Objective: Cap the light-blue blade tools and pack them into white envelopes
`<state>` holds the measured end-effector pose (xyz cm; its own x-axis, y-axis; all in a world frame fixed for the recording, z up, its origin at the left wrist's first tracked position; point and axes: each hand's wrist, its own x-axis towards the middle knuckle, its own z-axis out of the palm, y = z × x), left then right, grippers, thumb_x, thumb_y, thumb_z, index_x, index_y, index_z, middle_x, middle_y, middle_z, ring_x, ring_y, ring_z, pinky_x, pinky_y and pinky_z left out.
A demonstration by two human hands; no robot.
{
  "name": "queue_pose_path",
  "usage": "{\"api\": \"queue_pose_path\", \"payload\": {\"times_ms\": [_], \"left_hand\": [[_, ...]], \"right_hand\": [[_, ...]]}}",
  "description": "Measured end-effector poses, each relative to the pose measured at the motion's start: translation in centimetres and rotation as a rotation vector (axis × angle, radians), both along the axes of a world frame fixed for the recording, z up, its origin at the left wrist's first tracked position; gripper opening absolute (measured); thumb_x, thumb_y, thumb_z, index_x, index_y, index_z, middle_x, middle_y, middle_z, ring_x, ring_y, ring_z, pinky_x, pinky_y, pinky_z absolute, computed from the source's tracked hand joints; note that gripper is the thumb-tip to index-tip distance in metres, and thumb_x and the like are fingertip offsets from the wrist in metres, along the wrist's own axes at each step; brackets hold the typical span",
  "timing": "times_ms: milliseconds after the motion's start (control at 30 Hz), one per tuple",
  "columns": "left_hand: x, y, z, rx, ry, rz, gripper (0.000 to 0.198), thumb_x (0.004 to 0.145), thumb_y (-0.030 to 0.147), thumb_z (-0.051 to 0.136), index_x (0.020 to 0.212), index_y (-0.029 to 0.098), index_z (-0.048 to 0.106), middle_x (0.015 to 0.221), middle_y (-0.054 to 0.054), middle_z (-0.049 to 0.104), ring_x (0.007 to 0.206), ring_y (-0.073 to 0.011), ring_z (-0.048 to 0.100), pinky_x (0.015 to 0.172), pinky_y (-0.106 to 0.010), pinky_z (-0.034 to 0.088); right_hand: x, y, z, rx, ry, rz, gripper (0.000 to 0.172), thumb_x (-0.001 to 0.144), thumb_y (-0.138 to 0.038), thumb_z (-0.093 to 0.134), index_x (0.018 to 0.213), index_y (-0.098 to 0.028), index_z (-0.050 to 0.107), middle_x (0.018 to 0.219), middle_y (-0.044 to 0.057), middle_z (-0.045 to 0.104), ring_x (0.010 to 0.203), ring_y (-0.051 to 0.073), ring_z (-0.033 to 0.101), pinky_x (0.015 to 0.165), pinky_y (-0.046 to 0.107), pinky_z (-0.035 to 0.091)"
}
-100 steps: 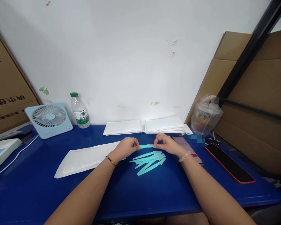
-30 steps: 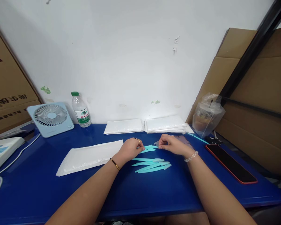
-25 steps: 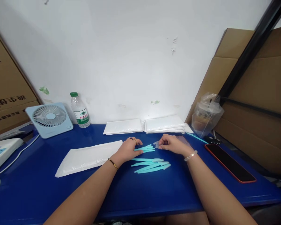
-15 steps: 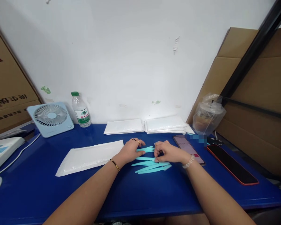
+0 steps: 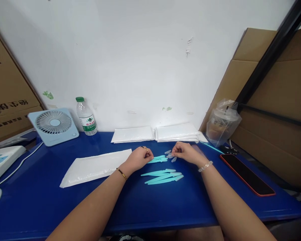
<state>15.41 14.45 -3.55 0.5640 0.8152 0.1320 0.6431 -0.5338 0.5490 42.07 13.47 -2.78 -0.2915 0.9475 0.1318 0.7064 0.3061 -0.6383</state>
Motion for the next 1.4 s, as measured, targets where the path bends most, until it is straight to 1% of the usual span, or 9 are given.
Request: {"api": "queue_pose_path", "payload": {"times_ms": [133, 300, 467, 667, 900, 1000, 1167, 1300, 1400], "left_hand": [[0.3, -0.1, -0.7, 0.081, 0.022, -0.023, 0.031, 0.078, 0.036, 0.058, 0.105, 0.024, 0.063, 0.101, -0.004, 0.06, 0.094, -0.02, 0.053, 0.08, -0.029, 0.043], [0.7, -0.4, -1.1, 0.097, 0.056, -0.042, 0.026, 0.079, 0.035, 0.058, 0.102, 0.025, 0.064, 0.097, -0.004, 0.06, 0.092, -0.0199, 0.053, 0.081, -0.03, 0.044], [0.6, -1.1, -0.2, 0.17, 0.016, -0.034, 0.033, 0.082, 0.044, 0.055, 0.107, 0.024, 0.061, 0.105, -0.004, 0.06, 0.098, -0.0207, 0.052, 0.084, -0.031, 0.042], [1.2, -1.4, 0.4, 0.077, 0.024, -0.127, 0.017, 0.084, 0.032, 0.053, 0.086, 0.021, 0.065, 0.083, 0.001, 0.065, 0.071, -0.0132, 0.056, 0.063, -0.023, 0.039], [0.1, -0.4, 0.0, 0.083, 0.047, -0.037, 0.02, 0.081, 0.035, 0.055, 0.095, 0.024, 0.065, 0.094, -0.001, 0.064, 0.089, -0.0183, 0.056, 0.074, -0.026, 0.042], [0.0, -0.3, -0.4, 0.086, 0.047, -0.051, 0.035, 0.075, 0.04, 0.063, 0.106, 0.025, 0.061, 0.101, -0.003, 0.061, 0.094, -0.0202, 0.054, 0.079, -0.028, 0.043], [0.4, -0.4, -0.8, 0.088, 0.066, -0.066, 0.028, 0.078, 0.036, 0.06, 0.103, 0.024, 0.062, 0.097, -0.004, 0.059, 0.091, -0.0199, 0.054, 0.078, -0.029, 0.044], [0.6, -1.2, 0.0, 0.169, 0.043, -0.047, 0.034, 0.082, 0.042, 0.055, 0.11, 0.024, 0.06, 0.106, -0.005, 0.06, 0.098, -0.0215, 0.052, 0.085, -0.031, 0.042], [0.9, -2.0, 0.8, 0.151, 0.006, -0.124, 0.034, 0.084, 0.046, 0.052, 0.11, 0.025, 0.06, 0.105, -0.003, 0.062, 0.095, -0.0192, 0.055, 0.082, -0.029, 0.042]], "right_hand": [[-0.5, -0.8, 0.7, 0.001, -0.029, 0.088, 0.021, 0.079, -0.038, 0.061, 0.079, -0.018, 0.066, 0.082, 0.003, 0.063, 0.071, 0.014, 0.058, 0.065, 0.027, 0.042], [-2.6, -2.6, 2.0, -0.06, -0.261, 0.315, 0.019, 0.072, -0.04, 0.07, 0.073, -0.021, 0.068, 0.079, 0.0, 0.059, 0.074, 0.016, 0.055, 0.076, 0.031, 0.036], [-3.6, -2.9, 1.9, -0.019, -0.302, 0.29, 0.017, 0.075, -0.036, 0.068, 0.075, -0.02, 0.064, 0.08, 0.0, 0.058, 0.078, 0.016, 0.054, 0.081, 0.033, 0.032], [-3.2, -2.3, 1.6, 0.109, -0.172, 0.212, 0.014, 0.079, -0.033, 0.064, 0.075, -0.019, 0.062, 0.081, -0.001, 0.057, 0.073, 0.013, 0.053, 0.078, 0.03, 0.035], [-0.8, -0.8, 0.8, 0.002, -0.065, 0.079, 0.015, 0.073, -0.031, 0.068, 0.075, -0.017, 0.064, 0.076, 0.0, 0.059, 0.068, 0.013, 0.056, 0.06, 0.023, 0.039], [-0.4, -1.3, 1.5, -0.001, -0.103, 0.152, 0.017, 0.072, -0.035, 0.068, 0.076, -0.018, 0.066, 0.08, 0.001, 0.059, 0.07, 0.013, 0.055, 0.061, 0.023, 0.039], [-1.5, -3.1, 2.5, -0.141, -0.294, 0.389, 0.018, 0.063, -0.034, 0.075, 0.07, -0.019, 0.069, 0.076, 0.0, 0.059, 0.068, 0.014, 0.054, 0.062, 0.024, 0.038], [-2.9, -3.6, 2.3, -0.086, -0.353, 0.382, 0.01, 0.066, -0.026, 0.073, 0.067, -0.019, 0.065, 0.074, -0.002, 0.057, 0.068, 0.012, 0.052, 0.073, 0.027, 0.037], [-3.3, -3.3, 2.1, -0.036, -0.302, 0.358, 0.007, 0.073, -0.026, 0.067, 0.073, -0.019, 0.064, 0.077, -0.001, 0.056, 0.068, 0.012, 0.051, 0.068, 0.026, 0.038]]}}
